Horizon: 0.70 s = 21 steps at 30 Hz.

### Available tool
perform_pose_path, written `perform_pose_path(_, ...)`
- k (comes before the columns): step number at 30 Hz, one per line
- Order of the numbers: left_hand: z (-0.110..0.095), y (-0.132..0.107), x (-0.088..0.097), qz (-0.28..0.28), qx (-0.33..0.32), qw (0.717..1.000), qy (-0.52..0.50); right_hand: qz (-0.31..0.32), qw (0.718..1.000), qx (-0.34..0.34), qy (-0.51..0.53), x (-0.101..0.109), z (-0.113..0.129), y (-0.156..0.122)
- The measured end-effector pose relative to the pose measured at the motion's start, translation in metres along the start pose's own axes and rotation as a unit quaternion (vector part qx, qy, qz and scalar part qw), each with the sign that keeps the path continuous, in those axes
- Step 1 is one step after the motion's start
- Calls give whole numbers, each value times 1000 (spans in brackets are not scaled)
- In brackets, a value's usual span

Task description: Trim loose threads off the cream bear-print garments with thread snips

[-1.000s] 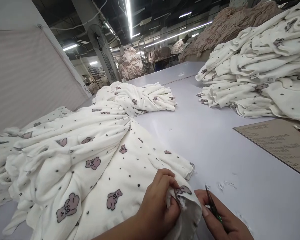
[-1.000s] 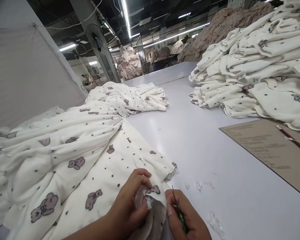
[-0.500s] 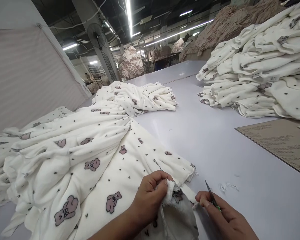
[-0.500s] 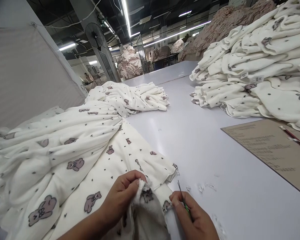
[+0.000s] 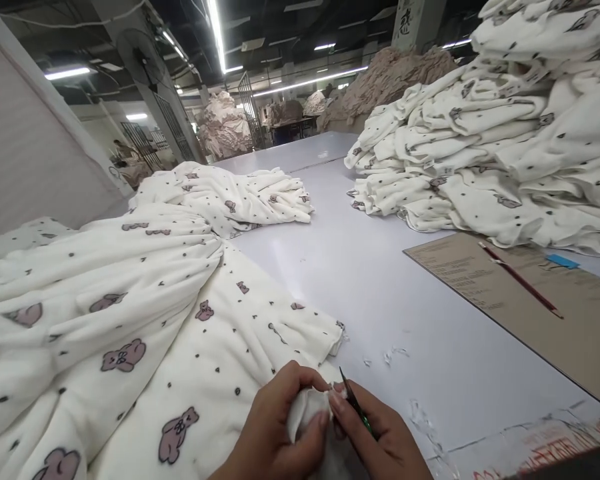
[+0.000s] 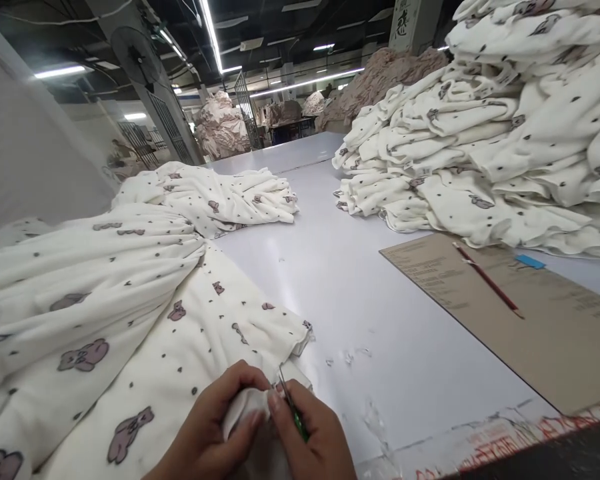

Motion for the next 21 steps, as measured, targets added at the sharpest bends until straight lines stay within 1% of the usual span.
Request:
perform_pose_path(3,2,0,0,5,-17,996,83,-14,1000,-5,-23,7,-4,-4)
perform_pose_path(5,1,1,-3,30,-34,995,92,-25,999,1,-37,12,-3,-6)
perform_pose_path(7,2,1,-7,53,-34,995,76,-32,998,10,-45,14,1,-8)
perform_pose_path(8,2,0,-7,51,-27,996,66,-34,998,13,-47,15,3,-8)
perform_pose_path(12,4,0,-5,4,-5,999,34,-44,998,12,-45,17,5,-6)
perform_pose_path(15,2,1,-7,9,-9,999,29,-48,998,3,-39,18,4,-5)
perform_pose_path(17,6,2,-6,8,21,1000,14,-56,998,-3,-34,21,3,-7)
perform_pose_path(19,14,2,-4,2,83,996,-23,-73,997,-17,-31,24,2,-14)
perform_pose_path(21,22,1,-2,-16,139,988,-67,-93,995,-13,-44,28,4,-24)
Point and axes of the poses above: each hand's wrist, its own y-axis towards the middle knuckle, its own x-axis out of the back of the hand, z = x × y, the point moved 8 cm from there along y, towards the middle knuckle, and after that the axes turned 1 degree about x, right-handed, at the moved point
